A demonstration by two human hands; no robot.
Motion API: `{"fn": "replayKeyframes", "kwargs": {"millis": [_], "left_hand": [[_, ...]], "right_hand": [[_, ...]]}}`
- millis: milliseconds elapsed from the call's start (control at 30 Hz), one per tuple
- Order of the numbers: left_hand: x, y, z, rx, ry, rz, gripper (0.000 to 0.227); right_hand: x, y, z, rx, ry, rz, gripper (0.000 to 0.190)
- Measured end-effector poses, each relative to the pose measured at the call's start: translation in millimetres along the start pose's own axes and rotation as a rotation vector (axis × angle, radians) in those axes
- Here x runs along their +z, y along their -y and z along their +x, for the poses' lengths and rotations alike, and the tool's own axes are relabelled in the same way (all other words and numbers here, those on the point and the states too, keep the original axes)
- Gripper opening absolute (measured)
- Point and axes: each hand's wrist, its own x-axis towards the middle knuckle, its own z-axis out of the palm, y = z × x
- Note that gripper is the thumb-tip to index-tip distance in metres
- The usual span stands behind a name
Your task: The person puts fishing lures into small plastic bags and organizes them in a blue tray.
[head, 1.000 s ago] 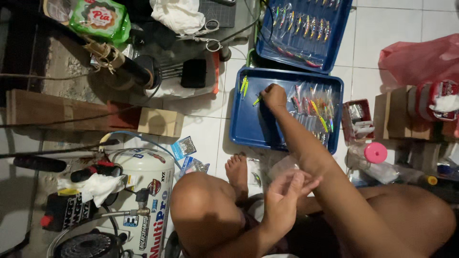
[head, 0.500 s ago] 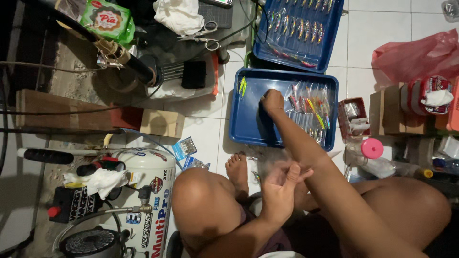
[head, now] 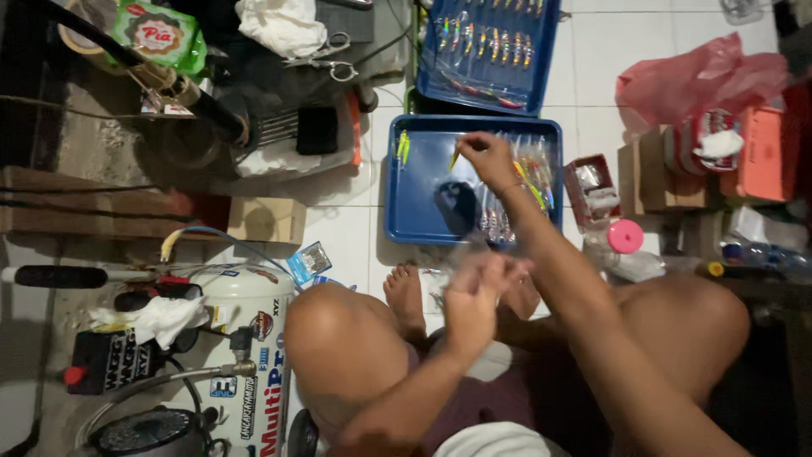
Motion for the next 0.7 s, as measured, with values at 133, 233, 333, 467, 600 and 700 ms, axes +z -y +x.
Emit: {"fn": "replayKeyframes", "kwargs": {"millis": [133, 233, 333, 467, 600, 700], "left_hand": [[-14, -4, 14, 0.06, -0.095, -0.07, 0.015], [-18, -2, 22, 0.142, -0.082, -0.235, 0.011], [-23, 14, 34, 0.215, -0.015, -0.212, 0.007], [-24, 19, 35, 0.271, 0.028, -0.203, 0.003], [-15, -3, 19, 0.349, 0.06, -0.033, 0.004], [-29, 16, 31, 0.424, 0.037, 0.17, 0.007]], "right_hand": [[-97, 125, -37, -0.178, -0.032, 0.001, 0.016], [-155, 198, -68, -0.293, -0.041, 0.033, 0.014], [-194, 265, -113, -0.49, -0.084, -0.021, 0.013], [-216, 284, -159, -0.551, -0.132, -0.021, 0.016], [-217, 284, -198, -0.548, -0.197, 0.145, 0.013], [-220, 281, -199, -0.617, -0.176, 0.114, 0.016]]}}
